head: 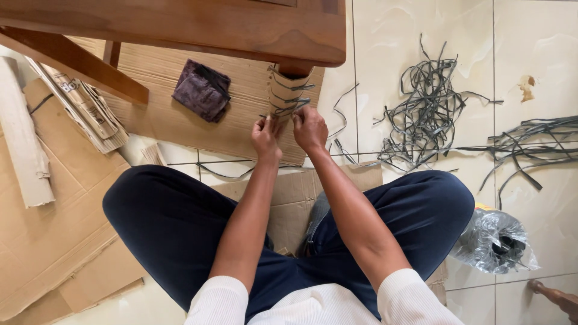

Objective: The person wraps the table legs with protective cardboard and secures them with plastic strips.

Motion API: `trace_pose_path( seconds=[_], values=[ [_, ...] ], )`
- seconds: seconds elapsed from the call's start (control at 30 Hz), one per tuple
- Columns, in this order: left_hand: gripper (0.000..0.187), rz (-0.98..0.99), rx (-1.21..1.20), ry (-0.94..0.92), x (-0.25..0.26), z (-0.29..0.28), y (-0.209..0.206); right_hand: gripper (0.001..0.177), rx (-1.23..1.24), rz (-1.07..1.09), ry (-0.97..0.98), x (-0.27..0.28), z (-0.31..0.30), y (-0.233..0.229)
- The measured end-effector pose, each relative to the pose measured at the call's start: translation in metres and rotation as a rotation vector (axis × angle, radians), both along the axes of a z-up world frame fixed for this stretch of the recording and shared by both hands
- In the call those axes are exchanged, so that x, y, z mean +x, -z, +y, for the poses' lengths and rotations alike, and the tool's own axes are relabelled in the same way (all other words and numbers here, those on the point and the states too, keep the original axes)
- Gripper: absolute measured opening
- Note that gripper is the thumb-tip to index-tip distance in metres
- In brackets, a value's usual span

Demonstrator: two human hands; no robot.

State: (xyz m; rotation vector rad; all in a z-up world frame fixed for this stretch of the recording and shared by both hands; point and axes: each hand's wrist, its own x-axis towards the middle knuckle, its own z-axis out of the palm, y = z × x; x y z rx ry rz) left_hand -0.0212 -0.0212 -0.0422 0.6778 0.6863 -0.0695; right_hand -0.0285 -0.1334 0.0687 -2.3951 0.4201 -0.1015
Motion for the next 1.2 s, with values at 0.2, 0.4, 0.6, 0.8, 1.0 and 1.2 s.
trace_pose_path(
  seconds=[0.2,0.4,0.6,0.8,1.0,1.2],
  values=[
    [0.009,-0.188,0.200,0.067,-0.021,0.005,-0.008,0.013,0.074,-0.031,0.013,-0.007,0.000,0.017],
    [0.006,-0.415,0.743,0.184,-0.033,0.013,-0.015,0.018,0.365,0.167,0.151,-0.010,-0.006,0.055],
    [0.014,-0.404,0.959,0.263,-0.043,0.011,-0.077,0.011,1.376,0.247,0.224,-0.015,-0.008,0.064],
    [0.013,-0.387,0.882,0.312,-0.044,0.014,-0.071,0.013,1.433,0.219,0.149,-0.023,0.002,0.044],
    [0.015,-0.344,0.782,0.301,-0.037,0.012,-0.081,0.018,1.179,0.085,-0.028,-0.026,0.003,0.064],
    [0.019,-0.315,0.842,0.238,-0.025,0.012,-0.064,0.016,0.506,-0.230,-0.121,-0.030,0.016,0.021]
  ],
)
